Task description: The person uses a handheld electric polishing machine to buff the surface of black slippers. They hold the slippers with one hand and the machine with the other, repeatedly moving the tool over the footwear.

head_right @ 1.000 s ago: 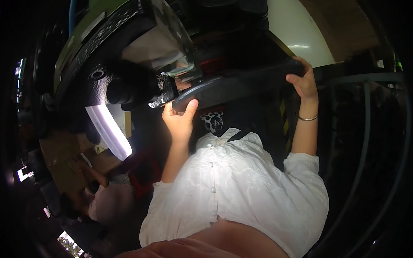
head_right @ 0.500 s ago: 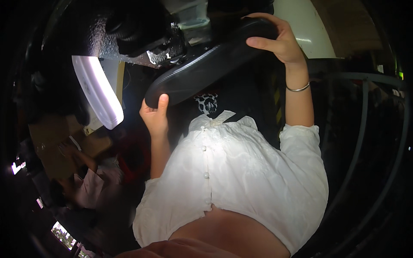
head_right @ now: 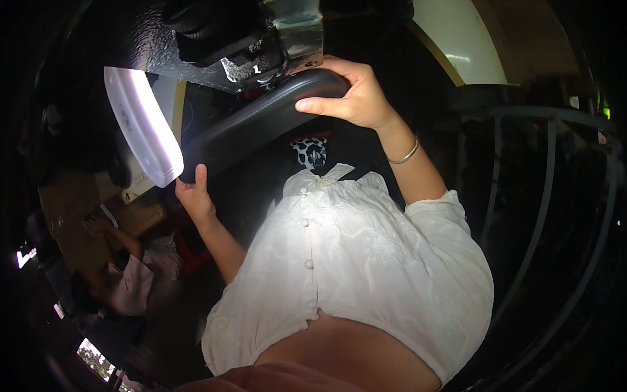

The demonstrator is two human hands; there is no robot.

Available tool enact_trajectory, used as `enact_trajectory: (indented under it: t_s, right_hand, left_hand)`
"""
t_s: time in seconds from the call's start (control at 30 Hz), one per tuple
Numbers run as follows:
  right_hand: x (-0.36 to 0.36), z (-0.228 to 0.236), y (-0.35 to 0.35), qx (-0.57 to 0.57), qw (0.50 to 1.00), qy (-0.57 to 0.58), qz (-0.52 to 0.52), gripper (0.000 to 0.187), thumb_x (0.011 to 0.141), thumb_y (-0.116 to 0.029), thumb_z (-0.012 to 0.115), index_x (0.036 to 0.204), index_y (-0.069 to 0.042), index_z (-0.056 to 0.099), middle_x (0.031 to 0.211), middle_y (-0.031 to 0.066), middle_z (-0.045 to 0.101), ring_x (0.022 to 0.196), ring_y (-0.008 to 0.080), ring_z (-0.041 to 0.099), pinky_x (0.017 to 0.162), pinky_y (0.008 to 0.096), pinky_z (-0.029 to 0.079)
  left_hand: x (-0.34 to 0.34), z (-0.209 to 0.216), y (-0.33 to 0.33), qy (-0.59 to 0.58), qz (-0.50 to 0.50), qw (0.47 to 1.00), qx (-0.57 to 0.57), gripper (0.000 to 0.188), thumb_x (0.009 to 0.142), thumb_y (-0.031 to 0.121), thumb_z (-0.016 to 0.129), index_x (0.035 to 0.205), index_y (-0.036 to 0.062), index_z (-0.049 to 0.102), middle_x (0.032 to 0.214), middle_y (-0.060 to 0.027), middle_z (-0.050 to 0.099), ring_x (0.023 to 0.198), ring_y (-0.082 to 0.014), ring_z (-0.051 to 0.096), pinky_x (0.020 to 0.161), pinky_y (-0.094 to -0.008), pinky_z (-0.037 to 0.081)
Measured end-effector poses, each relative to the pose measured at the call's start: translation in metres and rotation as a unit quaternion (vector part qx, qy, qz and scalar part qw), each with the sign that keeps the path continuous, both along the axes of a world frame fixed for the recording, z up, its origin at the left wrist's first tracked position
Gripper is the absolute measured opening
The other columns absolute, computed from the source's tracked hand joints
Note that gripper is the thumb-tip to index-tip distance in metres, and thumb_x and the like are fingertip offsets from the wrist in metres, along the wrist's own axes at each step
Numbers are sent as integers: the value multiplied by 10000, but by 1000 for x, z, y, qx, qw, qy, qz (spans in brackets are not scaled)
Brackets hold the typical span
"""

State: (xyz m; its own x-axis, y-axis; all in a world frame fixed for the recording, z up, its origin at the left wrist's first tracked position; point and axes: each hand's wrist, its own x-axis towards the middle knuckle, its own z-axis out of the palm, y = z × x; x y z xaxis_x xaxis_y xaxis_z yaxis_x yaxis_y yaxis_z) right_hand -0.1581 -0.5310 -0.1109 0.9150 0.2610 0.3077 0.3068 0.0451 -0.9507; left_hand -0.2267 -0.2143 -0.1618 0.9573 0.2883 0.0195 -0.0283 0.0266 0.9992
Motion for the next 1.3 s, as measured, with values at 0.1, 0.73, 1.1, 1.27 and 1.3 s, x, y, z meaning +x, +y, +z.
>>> enact_trajectory:
  t_s: [0.1, 0.73, 1.1, 1.27, 1.3]
  right_hand:
    - [-2, -4, 13, 23, 999, 44, 12, 426, 664, -22, 762, 1053, -7, 590, 1017, 53, 608, 931, 126, 569, 846, 255, 455]
    - [-13, 35, -31, -298, 940, 50, -155, 561, 570, -250, 852, 978, 48, 607, 897, 136, 657, 829, 165, 622, 752, 278, 483]
    - [-31, -24, -239, 185, 778, -75, -595, 499, 848, -161, 609, 1253, 25, 385, 1099, 183, 528, 876, 287, 595, 739, 371, 551]
    - [-22, -61, -216, 115, 786, 138, -591, 681, 841, -168, 621, 1371, -54, 209, 872, 130, 570, 644, 196, 581, 618, 290, 512]
    - [-13, -59, -199, 107, 807, 131, -566, 669, 843, -163, 618, 1368, -52, 219, 857, 120, 572, 636, 179, 577, 612, 281, 509]
  left_hand:
    - [-3, -7, 16, 41, -23, 999, 8, 292, 789, 44, 675, 1045, -45, 567, 1009, -76, 611, 897, -131, 575, 841, -258, 442]
    - [7, -59, -138, 51, -514, 781, 352, 390, 782, 378, 624, 998, 53, 632, 917, -163, 640, 843, -316, 618, 769, -414, 479]
    - [174, 109, 65, -302, 325, 800, 403, 376, 819, 137, 609, 1160, 43, 479, 951, -107, 502, 811, -199, 514, 715, -325, 433]
    - [249, 189, 134, -232, 271, 723, 592, 432, 749, 173, 634, 1136, 23, 513, 1154, -176, 541, 1069, -317, 525, 871, -406, 423]
    - [252, 204, 155, -221, 269, 732, 586, 408, 749, 179, 635, 1126, 55, 541, 1073, -168, 587, 999, -318, 568, 828, -395, 447]
